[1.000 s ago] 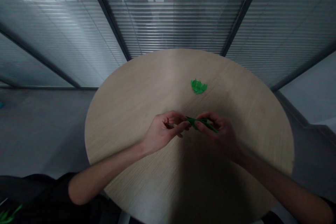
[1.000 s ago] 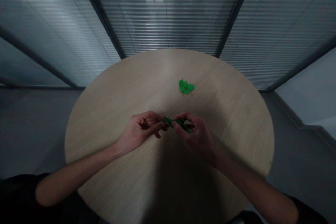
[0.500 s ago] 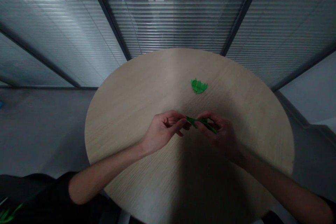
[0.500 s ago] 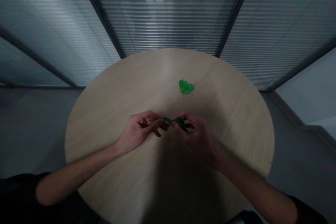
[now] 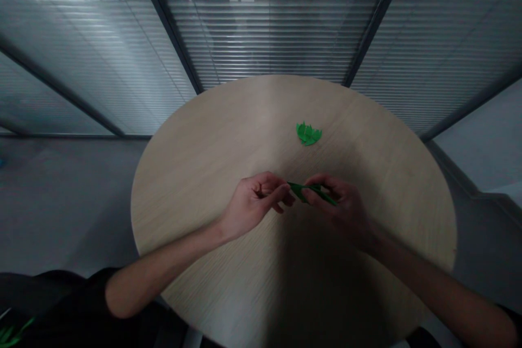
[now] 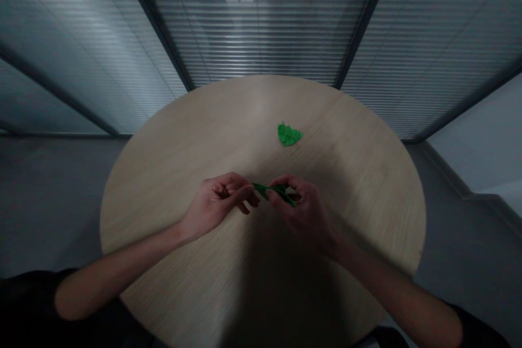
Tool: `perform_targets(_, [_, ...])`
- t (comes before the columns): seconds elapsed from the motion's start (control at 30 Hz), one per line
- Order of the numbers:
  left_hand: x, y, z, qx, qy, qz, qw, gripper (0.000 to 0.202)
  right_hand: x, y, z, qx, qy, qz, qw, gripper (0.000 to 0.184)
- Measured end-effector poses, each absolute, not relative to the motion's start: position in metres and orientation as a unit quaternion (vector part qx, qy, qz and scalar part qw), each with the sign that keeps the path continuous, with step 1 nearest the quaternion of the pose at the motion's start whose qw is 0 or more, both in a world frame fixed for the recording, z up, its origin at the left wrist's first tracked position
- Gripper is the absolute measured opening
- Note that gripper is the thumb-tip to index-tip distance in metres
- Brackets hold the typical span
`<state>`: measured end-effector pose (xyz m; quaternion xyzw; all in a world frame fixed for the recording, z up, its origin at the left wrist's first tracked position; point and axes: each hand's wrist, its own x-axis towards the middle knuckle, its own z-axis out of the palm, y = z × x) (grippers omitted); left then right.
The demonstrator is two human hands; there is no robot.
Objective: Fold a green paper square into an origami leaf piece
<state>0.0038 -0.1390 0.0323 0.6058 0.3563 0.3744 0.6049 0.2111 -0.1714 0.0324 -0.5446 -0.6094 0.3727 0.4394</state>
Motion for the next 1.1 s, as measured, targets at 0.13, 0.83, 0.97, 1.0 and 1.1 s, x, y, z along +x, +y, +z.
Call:
perform_targets(0.13, [0.0040, -0.1405, 0.0345, 0.610, 0.370, 0.370, 0.595, 0.022, 0.2120, -0.1702, 0.0298, -0.542, -0.609, 0.382, 0.436, 0.017])
perform_targets(0.83, [0.0049, -0.1442, 0.0360, 0.666, 0.387, 0.324, 0.549, 0.019, 0.2105, -0.1723, 0.0290, -0.524, -0.618, 0.407, 0.421, 0.019])
perform_targets(0.97, [0.0049, -0.1442, 0.0353, 0.652, 0.385, 0.323, 0.567, 0.020, 0.2102, -0.1720, 0.0297, -0.524, -0.624, 0.400, 0.419, 0.017])
perform_targets(1.0, [0.0049, -0.1441, 0.0353, 0.649, 0.384, 0.323, 0.572, 0.020, 0.2102, -0.1719, 0.0297, -0.525, -0.624, 0.400, 0.419, 0.017])
perform_targets(1.1, [0.0050, -0.1439, 0.0358, 0.641, 0.380, 0.322, 0.583, 0.020, 0.2103, -0.1719, 0.0291, -0.527, -0.619, 0.405, 0.418, 0.019])
